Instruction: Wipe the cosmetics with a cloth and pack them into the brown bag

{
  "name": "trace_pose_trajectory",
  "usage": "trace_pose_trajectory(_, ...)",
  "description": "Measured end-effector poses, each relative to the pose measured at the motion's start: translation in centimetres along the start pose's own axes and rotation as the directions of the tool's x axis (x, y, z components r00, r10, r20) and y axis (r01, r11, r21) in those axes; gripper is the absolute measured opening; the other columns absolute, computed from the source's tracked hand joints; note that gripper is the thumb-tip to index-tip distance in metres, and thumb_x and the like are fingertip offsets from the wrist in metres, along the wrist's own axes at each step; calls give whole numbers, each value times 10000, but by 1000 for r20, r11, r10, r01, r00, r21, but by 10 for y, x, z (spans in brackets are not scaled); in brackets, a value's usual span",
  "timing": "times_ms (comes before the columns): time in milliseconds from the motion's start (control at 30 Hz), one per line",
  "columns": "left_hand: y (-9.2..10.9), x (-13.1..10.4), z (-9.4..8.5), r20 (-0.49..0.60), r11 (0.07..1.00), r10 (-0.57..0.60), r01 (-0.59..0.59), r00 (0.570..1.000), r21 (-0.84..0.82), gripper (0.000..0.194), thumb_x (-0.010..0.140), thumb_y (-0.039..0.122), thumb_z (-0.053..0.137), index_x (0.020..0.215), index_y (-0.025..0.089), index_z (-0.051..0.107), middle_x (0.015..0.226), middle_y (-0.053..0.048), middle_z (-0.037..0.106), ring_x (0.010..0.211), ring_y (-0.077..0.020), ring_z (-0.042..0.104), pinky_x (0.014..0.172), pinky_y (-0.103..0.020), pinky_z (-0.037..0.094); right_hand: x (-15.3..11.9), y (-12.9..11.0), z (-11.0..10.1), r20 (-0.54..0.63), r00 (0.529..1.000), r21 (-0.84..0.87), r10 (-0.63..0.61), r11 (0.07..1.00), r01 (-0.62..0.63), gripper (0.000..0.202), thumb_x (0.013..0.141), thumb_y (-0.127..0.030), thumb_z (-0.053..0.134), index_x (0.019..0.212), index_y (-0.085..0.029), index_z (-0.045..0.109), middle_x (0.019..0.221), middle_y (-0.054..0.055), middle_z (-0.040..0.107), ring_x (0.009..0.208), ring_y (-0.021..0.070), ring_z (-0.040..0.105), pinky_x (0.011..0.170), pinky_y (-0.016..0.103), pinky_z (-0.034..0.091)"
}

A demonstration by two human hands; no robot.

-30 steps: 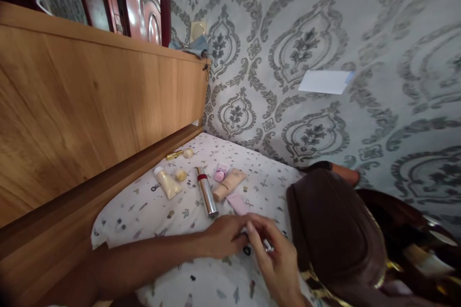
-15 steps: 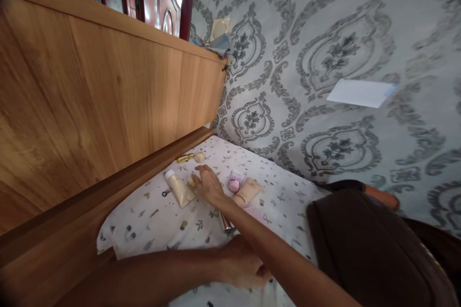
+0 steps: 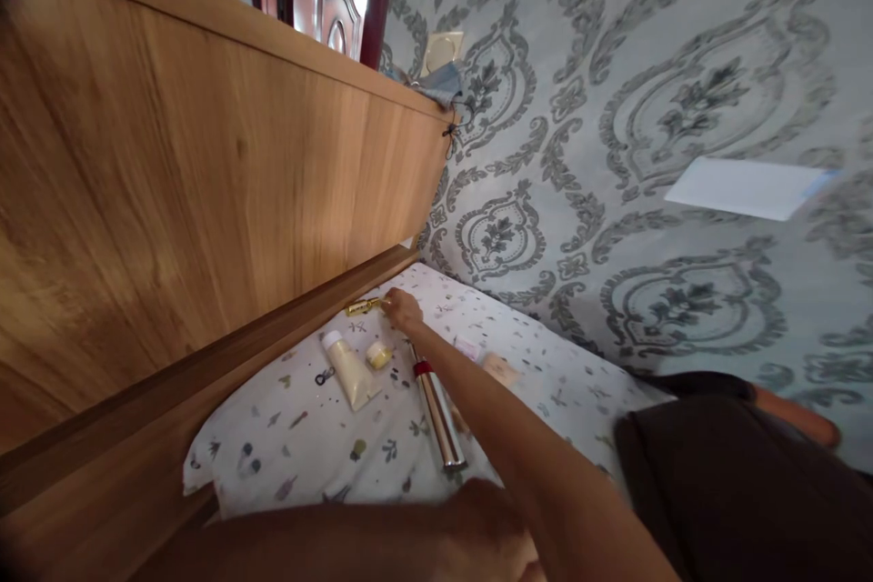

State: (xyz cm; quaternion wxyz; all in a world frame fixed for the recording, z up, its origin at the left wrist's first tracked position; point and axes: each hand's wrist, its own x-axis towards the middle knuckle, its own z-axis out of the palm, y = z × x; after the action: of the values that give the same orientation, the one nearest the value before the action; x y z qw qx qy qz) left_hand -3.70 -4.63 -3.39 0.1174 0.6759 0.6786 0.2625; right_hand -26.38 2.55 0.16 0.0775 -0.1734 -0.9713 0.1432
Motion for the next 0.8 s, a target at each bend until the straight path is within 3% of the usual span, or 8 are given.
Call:
trace_pose_trajectory(133,5,-7,-14,-31,999,22,-22,999,-23,247,862,319,505,1047,231,641,933,-111,765,814,-268,722,549,-340,483,-18,5,-8,-8,995,11,-99,995,99,307,772,-155,663,1073,-215,651,1037,60,688,969,206,624,798,275,468)
trace_pose_trajectory(333,7,-12,-25,-46,999,43,-45,998,-30,334,864,244,494,1178,199,597,968,-73,759,874,-245,709,667,-296,501,-53,19,-31,-47,982,43,-182,982,184,452,852,-261,609,1289,-172,532,1152,100,636,987,198,620,856,303,486)
trace_pose_trajectory(433,7,-13,-23,-37,997,39,-41,999,-68,318,850,240,516,1153,211,608,989,-67,754,869,-242,698,709,-306,504,-72,19,-37,24,968,31,-250,968,249,388,781,-203,671,1165,-154,637,1157,109,650,1045,218,611,907,300,469)
trace_pose_trajectory(500,9,-13,-21,-11,997,-3,3,1000,-73,241,849,240,512,1047,193,641,990,-83,750,885,-256,691,742,-320,505,-81,17,-37,113,953,30,-280,960,279,277,716,-154,708,993,-165,710,1042,72,702,988,204,634,880,261,473)
trace_pose_trajectory(600,12,-11,-21,21,996,-76,77,997,-46,195,860,231,480,920,158,650,998,-120,736,891,-274,684,790,-349,507,-81,16,-36,204,939,44,-276,961,273,155,739,-207,704,889,-188,737,925,22,733,893,175,659,780,209,485)
trace_pose_trajectory(667,13,-11,-22,35,996,-74,75,997,-38,203,865,231,464,909,149,645,996,-128,727,889,-277,679,804,-361,505,-73,15,-35,215,941,47,-260,966,256,158,800,-244,648,920,-198,740,920,16,740,873,177,668,731,212,490)
trace_pose_trajectory(800,8,-9,-16,56,997,-24,29,998,-78,214,872,261,460,864,143,639,931,-133,713,878,-289,660,821,-395,499,-47,2,-28,118,958,30,-261,965,260,310,896,-164,482,1134,-180,680,1147,78,702,1051,221,636,857,291,492)
